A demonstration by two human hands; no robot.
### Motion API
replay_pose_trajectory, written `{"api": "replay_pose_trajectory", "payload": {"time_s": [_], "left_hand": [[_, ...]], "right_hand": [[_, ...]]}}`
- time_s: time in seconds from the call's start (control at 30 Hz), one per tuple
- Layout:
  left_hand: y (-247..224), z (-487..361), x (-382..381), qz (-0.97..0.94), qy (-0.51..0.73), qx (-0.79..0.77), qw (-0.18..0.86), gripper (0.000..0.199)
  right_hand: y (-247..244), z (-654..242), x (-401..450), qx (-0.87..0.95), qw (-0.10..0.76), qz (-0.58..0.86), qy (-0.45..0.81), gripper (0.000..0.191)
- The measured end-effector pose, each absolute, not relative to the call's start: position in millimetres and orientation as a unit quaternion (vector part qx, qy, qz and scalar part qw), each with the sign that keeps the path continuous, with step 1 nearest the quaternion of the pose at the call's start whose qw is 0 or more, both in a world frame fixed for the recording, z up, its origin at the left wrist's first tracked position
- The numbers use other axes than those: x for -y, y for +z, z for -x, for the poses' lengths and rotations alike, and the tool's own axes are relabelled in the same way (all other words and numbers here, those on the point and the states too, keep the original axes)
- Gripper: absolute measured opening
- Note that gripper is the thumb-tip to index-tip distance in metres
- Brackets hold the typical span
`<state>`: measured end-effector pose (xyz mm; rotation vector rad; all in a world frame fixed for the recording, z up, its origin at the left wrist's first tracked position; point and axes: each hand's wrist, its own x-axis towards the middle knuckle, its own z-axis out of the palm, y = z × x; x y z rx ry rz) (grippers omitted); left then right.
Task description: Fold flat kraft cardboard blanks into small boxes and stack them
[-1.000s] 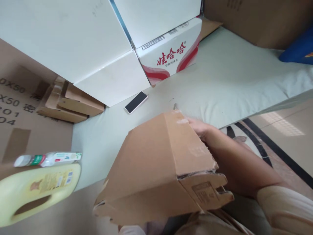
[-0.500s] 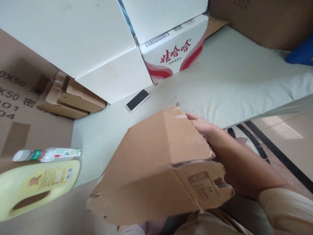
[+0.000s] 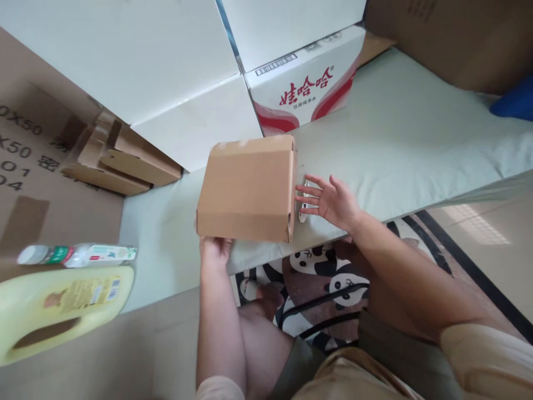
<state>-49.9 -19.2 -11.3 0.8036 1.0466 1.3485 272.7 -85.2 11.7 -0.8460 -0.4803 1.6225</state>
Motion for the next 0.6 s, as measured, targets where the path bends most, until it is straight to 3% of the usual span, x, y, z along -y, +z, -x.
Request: {"api": "replay_pose_trajectory", "payload": {"time_s": [0.1,0.23,0.37,0.47,0.6], "left_hand": [[-22.5,52.8,14.8,-0.431,0.576,-0.498,0.484,0.051],[-26.8,62.1,16.3,-0.645,0.43,-0.516,0.363,0.046],[-22.6,68.9,19.8,-0.717,0.326,-0.495,0.367,0.051],[-23.5,67.7,19.7,-0.7,0.326,-0.524,0.361,0.047],[-30.0,60.4,16.6,-0.615,0.42,-0.565,0.354,0.082]], "right_hand": [[10.6,-270.6,85.8,0.228,0.566,0.392,0.688,0.059],[6.8,-270.4,83.6,0.224,0.546,0.509,0.627,0.041],[4.8,-274.7,81.6,0.195,0.523,0.58,0.594,0.033],[4.8,-276.3,81.0,0.227,0.515,0.579,0.59,0.033],[8.0,-273.7,83.9,0.261,0.514,0.566,0.589,0.03]]}}
